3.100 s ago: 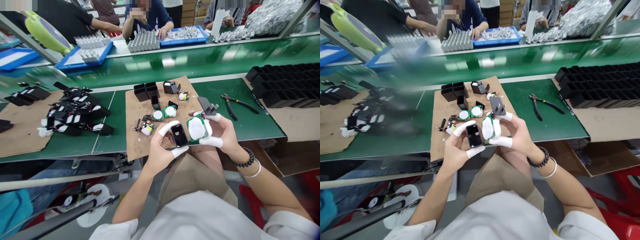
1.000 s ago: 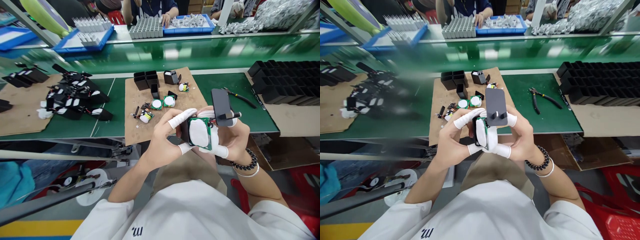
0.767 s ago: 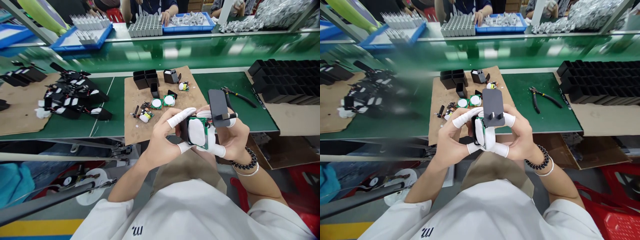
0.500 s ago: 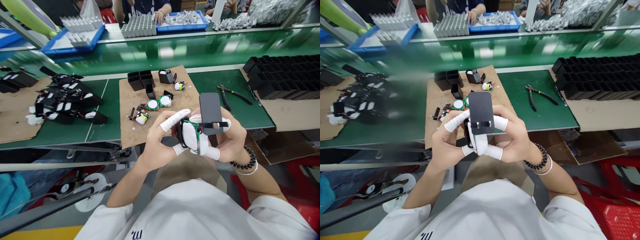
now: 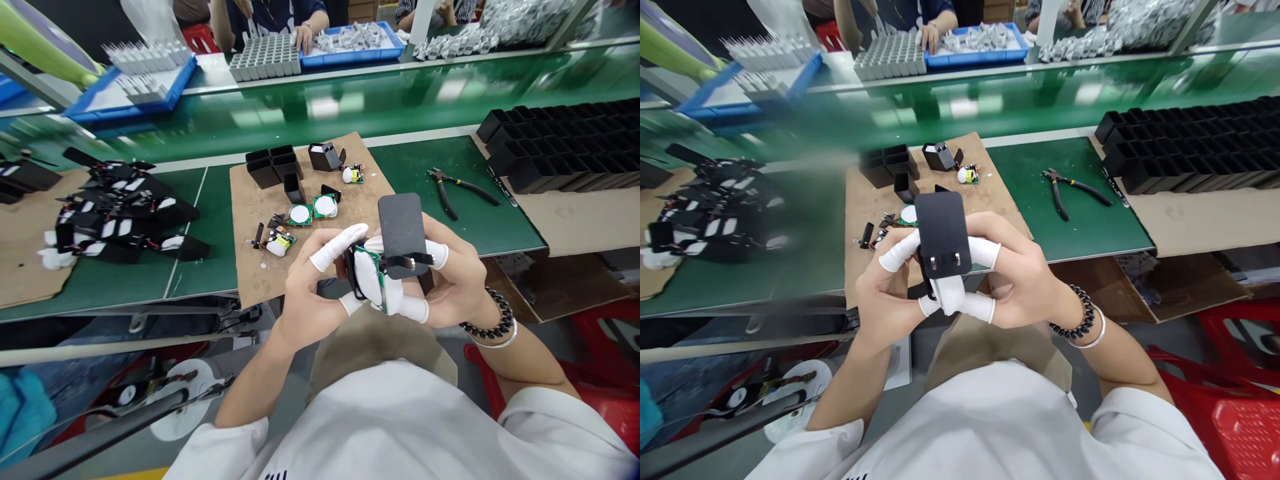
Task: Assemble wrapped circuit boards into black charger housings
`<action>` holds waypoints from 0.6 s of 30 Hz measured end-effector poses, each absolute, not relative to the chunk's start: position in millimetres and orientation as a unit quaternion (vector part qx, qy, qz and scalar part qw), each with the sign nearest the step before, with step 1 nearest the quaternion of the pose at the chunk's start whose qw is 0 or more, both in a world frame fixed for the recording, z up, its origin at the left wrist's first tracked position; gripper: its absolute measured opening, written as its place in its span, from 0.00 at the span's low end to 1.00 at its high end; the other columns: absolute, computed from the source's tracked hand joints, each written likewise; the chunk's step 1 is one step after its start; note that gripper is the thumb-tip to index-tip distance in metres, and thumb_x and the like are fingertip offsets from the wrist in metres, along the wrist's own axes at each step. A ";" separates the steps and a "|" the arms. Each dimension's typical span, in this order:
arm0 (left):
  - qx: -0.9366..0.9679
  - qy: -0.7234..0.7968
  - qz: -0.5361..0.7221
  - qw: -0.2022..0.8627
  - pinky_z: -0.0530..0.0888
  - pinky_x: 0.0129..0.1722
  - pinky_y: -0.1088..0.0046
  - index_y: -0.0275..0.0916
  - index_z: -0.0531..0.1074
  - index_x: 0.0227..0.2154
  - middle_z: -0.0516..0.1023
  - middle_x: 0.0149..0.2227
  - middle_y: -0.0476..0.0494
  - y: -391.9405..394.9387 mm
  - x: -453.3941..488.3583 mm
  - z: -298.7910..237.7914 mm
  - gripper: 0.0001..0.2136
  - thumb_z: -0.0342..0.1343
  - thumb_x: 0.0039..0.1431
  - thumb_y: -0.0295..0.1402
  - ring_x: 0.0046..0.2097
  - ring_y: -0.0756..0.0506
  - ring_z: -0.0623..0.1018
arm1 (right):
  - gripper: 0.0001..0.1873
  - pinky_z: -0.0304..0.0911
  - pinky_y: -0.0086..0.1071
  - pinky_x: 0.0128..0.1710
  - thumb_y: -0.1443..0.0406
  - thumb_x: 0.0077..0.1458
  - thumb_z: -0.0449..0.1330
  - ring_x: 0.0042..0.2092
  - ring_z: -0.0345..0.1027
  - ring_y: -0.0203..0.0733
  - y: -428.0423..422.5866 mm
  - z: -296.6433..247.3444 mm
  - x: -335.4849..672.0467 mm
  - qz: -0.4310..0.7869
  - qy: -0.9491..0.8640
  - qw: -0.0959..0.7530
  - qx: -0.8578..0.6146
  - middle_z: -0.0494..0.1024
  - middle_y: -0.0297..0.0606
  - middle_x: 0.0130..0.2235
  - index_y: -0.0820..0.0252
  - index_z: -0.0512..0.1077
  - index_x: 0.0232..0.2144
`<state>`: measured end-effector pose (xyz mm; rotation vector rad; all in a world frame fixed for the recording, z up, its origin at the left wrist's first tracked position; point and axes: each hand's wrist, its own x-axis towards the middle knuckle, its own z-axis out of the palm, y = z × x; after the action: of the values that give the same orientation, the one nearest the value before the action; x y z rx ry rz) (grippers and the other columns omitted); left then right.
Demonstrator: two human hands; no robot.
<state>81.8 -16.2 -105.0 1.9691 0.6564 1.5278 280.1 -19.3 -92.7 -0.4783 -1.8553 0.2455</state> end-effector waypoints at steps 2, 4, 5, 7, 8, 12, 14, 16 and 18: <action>0.734 0.239 0.571 0.279 0.78 0.38 0.71 0.51 0.75 0.61 0.79 0.45 0.43 -15.5 81.4 -105.4 0.32 0.74 0.53 0.37 0.41 0.46 0.78 | 0.26 0.80 0.44 0.46 0.67 0.54 0.71 0.50 0.78 0.52 -18.2 -89.7 279.0 0.102 -0.792 0.573 -0.186 0.80 0.47 0.51 0.55 0.74 0.55; 0.733 0.230 0.574 0.284 0.78 0.40 0.71 0.51 0.74 0.62 0.79 0.46 0.43 -15.6 80.9 -105.2 0.32 0.74 0.52 0.37 0.42 0.46 0.78 | 0.25 0.80 0.43 0.45 0.68 0.53 0.70 0.50 0.78 0.52 -17.9 -87.4 278.0 0.098 -0.791 0.578 -0.174 0.80 0.48 0.51 0.57 0.74 0.54; 0.731 0.228 0.576 0.287 0.79 0.41 0.70 0.51 0.75 0.62 0.79 0.46 0.43 -16.0 80.5 -104.9 0.33 0.74 0.52 0.36 0.42 0.46 0.79 | 0.25 0.80 0.43 0.44 0.68 0.54 0.70 0.50 0.79 0.52 -18.1 -86.8 277.6 0.095 -0.791 0.580 -0.172 0.81 0.48 0.50 0.56 0.74 0.54; 0.729 0.225 0.579 0.287 0.79 0.42 0.69 0.51 0.74 0.62 0.79 0.47 0.43 -17.6 79.5 -104.0 0.33 0.74 0.52 0.34 0.43 0.45 0.79 | 0.25 0.80 0.44 0.43 0.66 0.54 0.70 0.49 0.79 0.53 -19.1 -86.8 277.2 0.090 -0.791 0.577 -0.180 0.81 0.47 0.50 0.52 0.74 0.54; 0.729 0.226 0.580 0.286 0.79 0.43 0.69 0.51 0.74 0.62 0.79 0.47 0.43 -18.6 78.8 -103.5 0.33 0.74 0.52 0.33 0.44 0.45 0.79 | 0.25 0.80 0.45 0.43 0.66 0.54 0.70 0.48 0.79 0.53 -19.8 -87.2 277.2 0.091 -0.792 0.574 -0.188 0.81 0.46 0.50 0.51 0.74 0.54; 0.733 0.233 0.576 0.279 0.79 0.43 0.68 0.51 0.73 0.63 0.79 0.48 0.42 -21.1 75.9 -102.6 0.34 0.72 0.52 0.29 0.43 0.44 0.79 | 0.28 0.80 0.50 0.47 0.63 0.53 0.72 0.49 0.78 0.56 -21.3 -88.7 277.5 0.108 -0.796 0.562 -0.199 0.80 0.44 0.53 0.45 0.74 0.56; 0.735 0.229 0.577 0.272 0.79 0.42 0.68 0.51 0.73 0.63 0.79 0.47 0.42 -20.8 75.0 -102.9 0.34 0.72 0.52 0.28 0.43 0.44 0.79 | 0.28 0.79 0.51 0.47 0.63 0.52 0.73 0.49 0.78 0.56 -20.6 -88.4 277.2 0.104 -0.800 0.560 -0.190 0.81 0.44 0.52 0.45 0.74 0.55; 0.738 0.226 0.578 0.264 0.79 0.43 0.69 0.50 0.73 0.63 0.79 0.46 0.42 -19.9 74.6 -103.2 0.34 0.71 0.52 0.28 0.44 0.44 0.79 | 0.27 0.80 0.51 0.46 0.63 0.53 0.72 0.49 0.79 0.56 -19.4 -87.3 276.5 0.091 -0.802 0.562 -0.182 0.81 0.44 0.51 0.45 0.74 0.55; 0.739 0.230 0.579 0.259 0.79 0.44 0.68 0.50 0.74 0.62 0.79 0.46 0.42 -19.3 74.6 -103.3 0.33 0.72 0.52 0.29 0.45 0.44 0.79 | 0.25 0.81 0.49 0.44 0.64 0.54 0.71 0.48 0.79 0.55 -18.5 -86.1 275.5 0.076 -0.801 0.567 -0.177 0.81 0.45 0.51 0.47 0.75 0.54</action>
<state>74.6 -19.3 -103.3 2.0019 0.6239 1.5682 275.5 -18.5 -86.1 -0.4153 -1.8825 0.1780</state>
